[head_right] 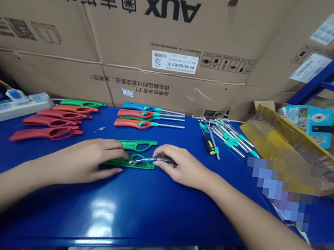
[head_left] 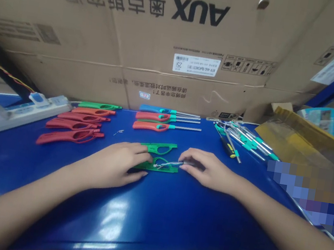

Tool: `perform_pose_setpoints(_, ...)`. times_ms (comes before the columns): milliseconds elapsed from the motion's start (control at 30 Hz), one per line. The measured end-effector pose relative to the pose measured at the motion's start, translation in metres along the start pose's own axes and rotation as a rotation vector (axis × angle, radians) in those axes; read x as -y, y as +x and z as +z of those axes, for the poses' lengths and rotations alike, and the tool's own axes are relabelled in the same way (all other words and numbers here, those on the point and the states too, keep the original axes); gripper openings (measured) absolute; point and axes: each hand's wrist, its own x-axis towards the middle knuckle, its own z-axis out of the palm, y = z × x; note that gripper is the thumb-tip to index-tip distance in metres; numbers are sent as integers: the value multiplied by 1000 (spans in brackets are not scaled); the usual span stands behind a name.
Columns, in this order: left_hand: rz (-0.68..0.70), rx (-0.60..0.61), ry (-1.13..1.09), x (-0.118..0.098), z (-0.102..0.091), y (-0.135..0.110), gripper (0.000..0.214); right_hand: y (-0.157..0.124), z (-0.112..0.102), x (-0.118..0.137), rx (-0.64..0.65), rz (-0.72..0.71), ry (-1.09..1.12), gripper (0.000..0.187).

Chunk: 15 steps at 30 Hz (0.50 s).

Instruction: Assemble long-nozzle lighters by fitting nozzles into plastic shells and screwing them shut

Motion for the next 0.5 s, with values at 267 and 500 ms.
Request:
perform_pose_setpoints(267,-53,-70,-157,-3,7,4,19,-2,3,3,-42,14,6,11)
perform_pose_setpoints(500,-115,-241,-295,-8,13,6,27,-3,1,3,-49,-81,-46,15)
